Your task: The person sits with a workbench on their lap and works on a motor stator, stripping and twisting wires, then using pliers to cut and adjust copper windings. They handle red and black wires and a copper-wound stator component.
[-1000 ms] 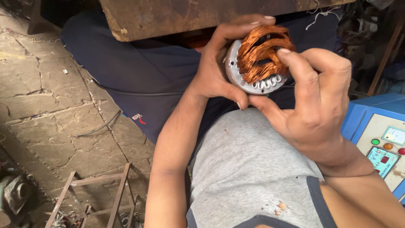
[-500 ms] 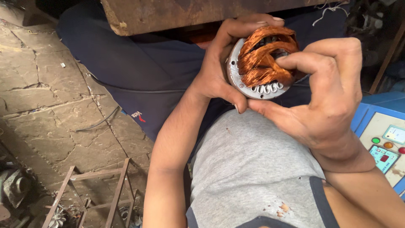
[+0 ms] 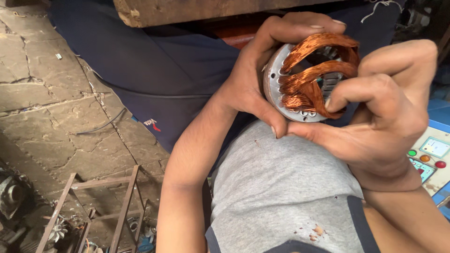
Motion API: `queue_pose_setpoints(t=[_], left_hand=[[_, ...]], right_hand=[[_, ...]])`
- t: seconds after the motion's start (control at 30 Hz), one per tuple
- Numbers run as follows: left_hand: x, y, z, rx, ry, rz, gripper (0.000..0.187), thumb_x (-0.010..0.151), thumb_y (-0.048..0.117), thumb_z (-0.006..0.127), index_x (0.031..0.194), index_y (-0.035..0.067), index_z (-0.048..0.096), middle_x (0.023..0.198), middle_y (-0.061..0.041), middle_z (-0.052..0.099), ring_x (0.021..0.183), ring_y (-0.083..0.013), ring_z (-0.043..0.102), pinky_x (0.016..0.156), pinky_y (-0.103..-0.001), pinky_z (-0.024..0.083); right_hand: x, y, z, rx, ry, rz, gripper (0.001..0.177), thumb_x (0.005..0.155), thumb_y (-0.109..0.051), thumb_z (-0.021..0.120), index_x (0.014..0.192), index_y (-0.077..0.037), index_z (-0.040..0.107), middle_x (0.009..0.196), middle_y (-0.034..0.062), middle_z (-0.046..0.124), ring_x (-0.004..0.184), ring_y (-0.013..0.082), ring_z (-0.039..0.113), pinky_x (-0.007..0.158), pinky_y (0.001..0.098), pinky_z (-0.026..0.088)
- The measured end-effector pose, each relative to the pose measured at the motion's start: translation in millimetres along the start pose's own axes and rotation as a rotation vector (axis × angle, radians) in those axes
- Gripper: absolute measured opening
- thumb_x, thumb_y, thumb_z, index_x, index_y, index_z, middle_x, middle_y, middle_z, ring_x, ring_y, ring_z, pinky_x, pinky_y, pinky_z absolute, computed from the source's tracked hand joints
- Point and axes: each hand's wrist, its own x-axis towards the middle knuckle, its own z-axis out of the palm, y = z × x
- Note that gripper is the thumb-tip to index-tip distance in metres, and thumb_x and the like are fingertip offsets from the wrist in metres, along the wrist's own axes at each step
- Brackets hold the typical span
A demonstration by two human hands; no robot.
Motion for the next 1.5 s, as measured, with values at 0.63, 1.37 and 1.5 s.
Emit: queue_pose_setpoints(t=[0.63,1.37,1.5], left_hand=[[-2.0,-1.4,11.7,-0.065,-0.089,0.022,0.103,0.069,0.029,0.11,0.148,0.011,0.046,0.153,-0.014,0.046,0.146,-0.0275,0.047,0.122,-0.048,0.039],[-3.7,20.4,23.4,0.653,0.095,-0.192,0.131,0.062,0.061,0.106,0.157,0.016,0.026,0.154,-0.011,0.041,0.146,-0.0259,0.048,0.121,-0.037,0.048],[-6.6,9.8,25.4,0.732,0.135,-0.213,0.132,0.063,0.064,0.105,0.159,0.017,0.027,0.155,-0.006,0.048,0.143,-0.0218,0.054,0.125,-0.035,0.05]], right_hand=[[-37.7,45.1,20.1,0.249,0.184,0.163,0.054,0.099,-0.048,0.068,0.119,0.001,0.063,0.112,0.014,0.056,0.095,0.0203,0.055,0.081,0.0269,0.047],[4.9,28.9,26.0,-0.044,0.101,-0.007,0.069,0.113,-0.057,0.042,0.121,0.005,0.07,0.112,0.0195,0.065,0.104,0.0299,0.06,0.087,0.0367,0.047],[2.3,50.7,39.4,0.071,0.211,-0.016,0.055,0.113,-0.045,0.047,0.104,0.004,0.069,0.099,0.0166,0.062,0.089,0.0248,0.055,0.076,0.0335,0.044]])
